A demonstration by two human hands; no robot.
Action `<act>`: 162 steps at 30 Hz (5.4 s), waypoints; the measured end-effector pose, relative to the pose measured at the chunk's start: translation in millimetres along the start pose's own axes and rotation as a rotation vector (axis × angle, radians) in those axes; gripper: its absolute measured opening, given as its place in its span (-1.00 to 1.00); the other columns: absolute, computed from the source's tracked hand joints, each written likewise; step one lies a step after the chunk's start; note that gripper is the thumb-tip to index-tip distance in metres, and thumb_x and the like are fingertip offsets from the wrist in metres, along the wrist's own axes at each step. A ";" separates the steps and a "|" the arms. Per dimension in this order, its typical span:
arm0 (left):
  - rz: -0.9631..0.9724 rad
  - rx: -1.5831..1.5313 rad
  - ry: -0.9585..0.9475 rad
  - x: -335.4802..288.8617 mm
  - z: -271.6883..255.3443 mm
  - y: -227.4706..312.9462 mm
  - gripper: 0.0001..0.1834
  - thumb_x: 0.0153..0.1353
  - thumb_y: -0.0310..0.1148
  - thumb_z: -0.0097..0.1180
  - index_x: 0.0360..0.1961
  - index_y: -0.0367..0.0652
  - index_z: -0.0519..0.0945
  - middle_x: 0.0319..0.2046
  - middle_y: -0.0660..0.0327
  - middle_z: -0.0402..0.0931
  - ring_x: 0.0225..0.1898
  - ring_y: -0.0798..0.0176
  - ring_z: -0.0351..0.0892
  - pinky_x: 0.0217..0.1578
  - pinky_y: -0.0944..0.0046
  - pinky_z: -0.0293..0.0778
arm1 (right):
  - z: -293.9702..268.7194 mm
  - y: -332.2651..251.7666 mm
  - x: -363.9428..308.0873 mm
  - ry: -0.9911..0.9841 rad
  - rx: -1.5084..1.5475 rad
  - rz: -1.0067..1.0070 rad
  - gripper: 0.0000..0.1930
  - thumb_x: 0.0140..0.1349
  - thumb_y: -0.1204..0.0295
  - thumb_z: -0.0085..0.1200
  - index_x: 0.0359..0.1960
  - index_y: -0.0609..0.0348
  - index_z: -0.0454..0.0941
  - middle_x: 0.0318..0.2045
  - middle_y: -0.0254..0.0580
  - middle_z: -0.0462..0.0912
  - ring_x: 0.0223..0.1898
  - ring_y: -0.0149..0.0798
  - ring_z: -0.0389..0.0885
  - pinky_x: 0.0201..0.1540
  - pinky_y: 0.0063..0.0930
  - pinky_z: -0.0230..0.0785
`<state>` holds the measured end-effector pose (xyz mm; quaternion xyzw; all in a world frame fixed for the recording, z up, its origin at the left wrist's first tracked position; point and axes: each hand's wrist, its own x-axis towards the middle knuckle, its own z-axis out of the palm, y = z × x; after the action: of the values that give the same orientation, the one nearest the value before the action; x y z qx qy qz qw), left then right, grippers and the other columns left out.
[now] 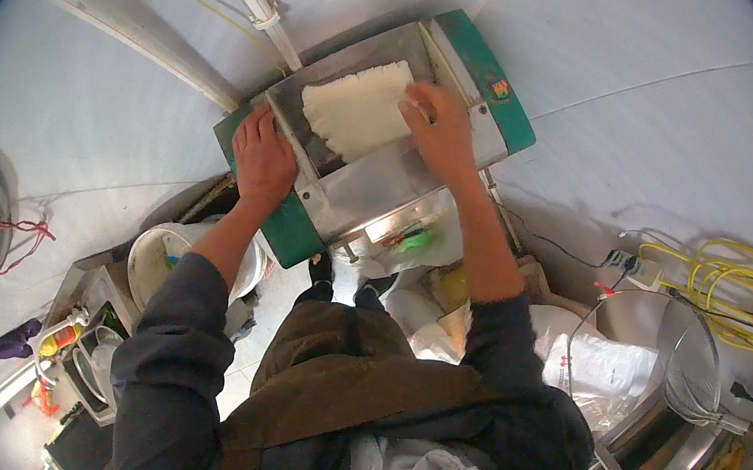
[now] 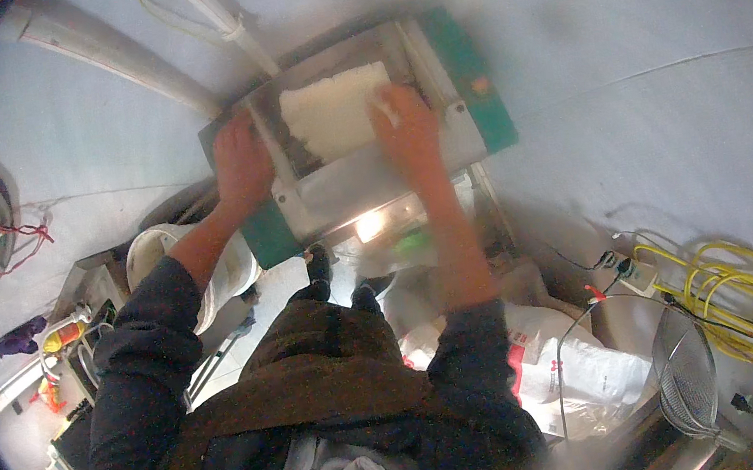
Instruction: The person repeatedly feeds a piece of dough through a manual dough sheeter, folding and refeeding it to thin and smooth the sheet. The person briefly moves to a counter to handle other dough pieces, then returns to continue sheeter passes.
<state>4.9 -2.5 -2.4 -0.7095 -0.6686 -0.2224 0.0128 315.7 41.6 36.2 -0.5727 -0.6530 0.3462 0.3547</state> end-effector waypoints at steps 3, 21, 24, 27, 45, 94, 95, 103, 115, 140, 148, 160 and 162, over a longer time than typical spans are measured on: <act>-0.023 0.008 -0.035 -1.5 1.3 0.3 -0.53 0.35 -0.41 0.05 0.27 -0.29 0.47 0.30 -0.03 0.43 0.35 -0.20 0.37 0.43 -0.15 0.24 | -23.1 11.2 -75.7 0.027 1.115 0.377 -0.71 0.57 0.25 0.13 0.08 0.21 0.64 -0.14 -0.23 0.75 -0.09 -0.17 0.74 -0.01 -0.24 0.65; -0.005 -0.012 0.005 2.4 5.5 -2.0 -0.53 0.35 -0.39 0.04 0.26 -0.28 0.47 0.31 -0.04 0.43 0.35 -0.20 0.38 0.43 -0.16 0.23 | 168.2 239.1 -119.8 0.221 0.643 0.215 -0.39 0.44 0.08 0.15 0.43 0.08 0.42 0.37 -0.06 0.53 0.40 0.07 0.44 0.48 0.07 0.30; 0.009 0.013 0.011 0.3 -0.4 -0.7 -0.53 0.34 -0.40 0.06 0.26 -0.29 0.47 0.31 -0.03 0.43 0.34 -0.20 0.39 0.42 -0.16 0.24 | 170.0 229.2 -114.6 0.245 1.076 0.290 -0.31 0.37 0.12 0.26 0.47 0.09 0.37 0.37 -0.04 0.51 0.39 0.05 0.44 0.50 0.01 0.27; -0.002 -0.005 0.007 1.2 2.9 -0.1 -0.52 0.32 -0.41 0.07 0.26 -0.29 0.47 0.31 -0.03 0.43 0.33 -0.20 0.39 0.42 -0.16 0.25 | 180.1 269.1 -119.4 0.235 1.873 0.421 -0.31 0.41 0.07 0.21 0.48 0.09 0.35 0.37 -0.07 0.50 0.38 0.07 0.46 0.47 0.09 0.31; -0.016 0.038 -0.002 -3.5 -2.1 -9.8 -0.54 0.35 -0.41 0.05 0.26 -0.27 0.47 0.32 -0.03 0.44 0.35 -0.19 0.39 0.43 -0.15 0.24 | 145.3 258.8 -220.7 0.323 1.094 0.967 -0.54 0.22 0.50 0.43 0.16 0.24 0.61 -0.02 -0.09 0.72 -0.04 -0.08 0.71 0.03 -0.09 0.63; -0.004 -0.003 -0.040 0.4 -2.9 5.7 -0.52 0.34 -0.42 0.04 0.27 -0.32 0.45 0.30 -0.03 0.42 0.32 -0.20 0.38 0.41 -0.16 0.26 | -1.1 114.8 -161.2 0.256 1.588 0.443 -0.69 0.60 0.25 0.10 0.14 0.22 0.62 -0.11 -0.17 0.72 -0.07 -0.29 0.68 -0.07 -0.41 0.59; -0.004 0.000 -0.038 -0.5 -3.2 6.1 -0.52 0.34 -0.42 0.04 0.27 -0.32 0.45 0.30 -0.03 0.42 0.33 -0.20 0.38 0.41 -0.16 0.26 | 9.6 149.5 -178.1 0.317 1.670 0.514 -0.70 0.60 0.24 0.09 0.14 0.21 0.62 -0.12 -0.19 0.71 -0.05 -0.27 0.68 -0.03 -0.38 0.59; 0.008 -0.002 -0.022 2.2 -2.4 3.8 -0.52 0.34 -0.39 0.05 0.26 -0.30 0.45 0.33 -0.02 0.41 0.35 -0.18 0.36 0.43 -0.15 0.23 | 117.8 225.1 -144.2 0.194 1.709 0.669 -0.48 0.50 0.23 0.14 0.38 0.22 0.44 0.32 -0.05 0.55 0.35 -0.01 0.48 0.49 -0.06 0.32; 0.020 -0.022 0.010 2.5 1.8 3.7 -0.53 0.32 -0.40 0.06 0.24 -0.30 0.47 0.32 0.00 0.43 0.33 -0.19 0.38 0.41 -0.17 0.26 | 177.3 278.5 -124.1 0.223 1.250 0.418 -0.24 0.39 -0.06 0.19 0.47 0.14 0.37 0.43 -0.08 0.49 0.45 0.06 0.40 0.53 0.08 0.21; -0.020 -0.027 -0.022 0.8 0.8 6.1 -0.53 0.35 -0.41 0.03 0.27 -0.29 0.47 0.32 -0.02 0.43 0.35 -0.20 0.37 0.43 -0.16 0.23 | 52.3 199.0 -289.3 0.308 0.592 1.048 -0.42 0.29 0.36 0.46 0.29 0.32 0.56 0.11 -0.08 0.71 0.08 -0.11 0.72 0.14 -0.13 0.61; -0.044 -0.054 -0.044 -2.0 -2.6 5.1 -0.50 0.33 -0.42 0.05 0.29 -0.29 0.45 0.32 -0.07 0.43 0.37 -0.23 0.37 0.45 -0.16 0.22 | -101.8 -37.7 -183.9 -0.146 0.668 0.571 -0.17 0.03 0.34 0.57 0.37 0.25 0.48 0.09 -0.08 0.71 0.07 -0.18 0.72 0.08 -0.19 0.62; 0.001 -0.030 -0.021 3.1 5.2 -0.9 -0.44 0.26 -0.42 0.07 0.30 -0.36 0.45 0.19 -0.16 0.47 0.27 -0.28 0.41 0.35 -0.20 0.31 | 45.7 64.3 115.2 -0.465 0.480 0.362 -0.10 0.14 0.00 0.55 0.40 0.27 0.44 0.23 -0.07 0.64 0.27 -0.04 0.57 0.27 -0.02 0.42; -0.030 -0.011 -0.032 -3.9 -1.4 0.3 -0.48 0.30 -0.40 0.07 0.29 -0.33 0.47 0.30 -0.07 0.44 0.35 -0.21 0.38 0.42 -0.16 0.26 | 52.3 67.5 109.1 -0.531 0.422 0.324 -0.13 0.15 -0.02 0.53 0.39 0.23 0.48 0.24 -0.09 0.65 0.27 -0.05 0.57 0.30 -0.05 0.40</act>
<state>4.7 -6.6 -2.4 -0.7030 -0.6779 -0.2151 -0.0051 294.6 154.6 -41.1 -0.4731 -0.5376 0.6612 0.2237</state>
